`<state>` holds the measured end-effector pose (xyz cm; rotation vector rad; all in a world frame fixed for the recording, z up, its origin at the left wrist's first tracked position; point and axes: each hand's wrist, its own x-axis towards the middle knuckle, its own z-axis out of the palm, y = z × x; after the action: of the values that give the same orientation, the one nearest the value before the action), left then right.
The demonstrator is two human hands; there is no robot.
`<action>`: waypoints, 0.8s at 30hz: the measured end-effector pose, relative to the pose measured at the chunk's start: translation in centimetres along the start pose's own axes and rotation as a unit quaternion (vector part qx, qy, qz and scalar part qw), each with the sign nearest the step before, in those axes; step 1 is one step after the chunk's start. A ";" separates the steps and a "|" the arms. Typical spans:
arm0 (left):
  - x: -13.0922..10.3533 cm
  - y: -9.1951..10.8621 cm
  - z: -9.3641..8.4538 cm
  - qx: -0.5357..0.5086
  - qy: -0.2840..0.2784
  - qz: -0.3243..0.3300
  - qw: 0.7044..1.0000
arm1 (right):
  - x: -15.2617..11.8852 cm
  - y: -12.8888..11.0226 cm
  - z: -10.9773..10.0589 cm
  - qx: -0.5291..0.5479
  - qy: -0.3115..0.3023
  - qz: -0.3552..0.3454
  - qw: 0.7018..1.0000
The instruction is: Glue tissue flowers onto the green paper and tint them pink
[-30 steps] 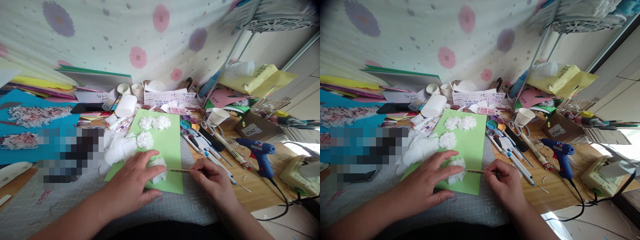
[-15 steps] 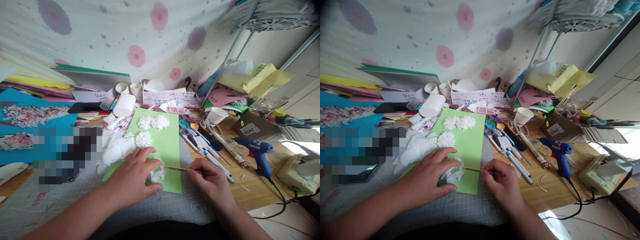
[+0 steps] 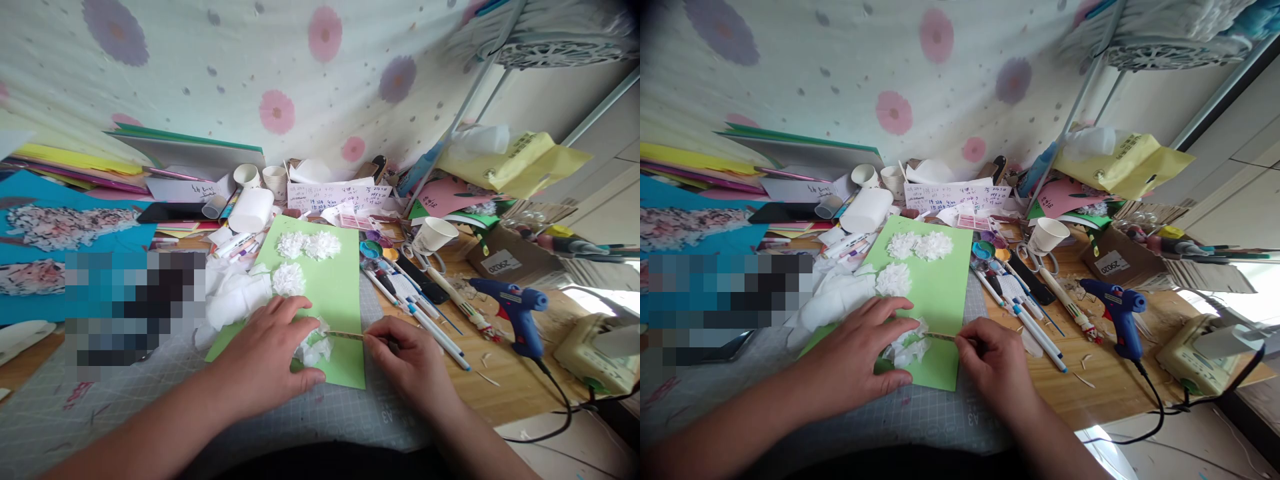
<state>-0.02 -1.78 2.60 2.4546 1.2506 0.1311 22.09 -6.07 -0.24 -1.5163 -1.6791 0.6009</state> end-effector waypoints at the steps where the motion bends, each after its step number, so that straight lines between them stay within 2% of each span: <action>1: 0.0 0.0 0.0 0.000 -0.001 -0.001 1.000 | 0.1 -0.1 0.1 0.000 0.002 -0.004 1.000; 8: 0.0 -0.2 0.1 -0.009 0.007 0.013 1.000 | 0.6 -0.3 0.8 -0.024 -0.008 -0.023 0.999; 15: 0.0 -0.5 0.1 -0.006 0.012 0.038 0.999 | 0.9 0.3 0.9 0.003 -0.022 0.026 0.999; 21: 0.3 -1.1 0.7 -0.019 0.020 0.025 0.999 | 0.8 0.5 -0.1 0.081 0.042 0.056 0.994; 24: -0.3 -1.9 -0.4 -0.045 0.026 0.042 0.998 | 0.4 0.6 -0.5 0.091 0.047 0.051 0.993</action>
<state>-1.77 -0.89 2.29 2.4407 1.1369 0.2702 22.86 -5.63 -0.34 -1.4811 -1.4419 0.7045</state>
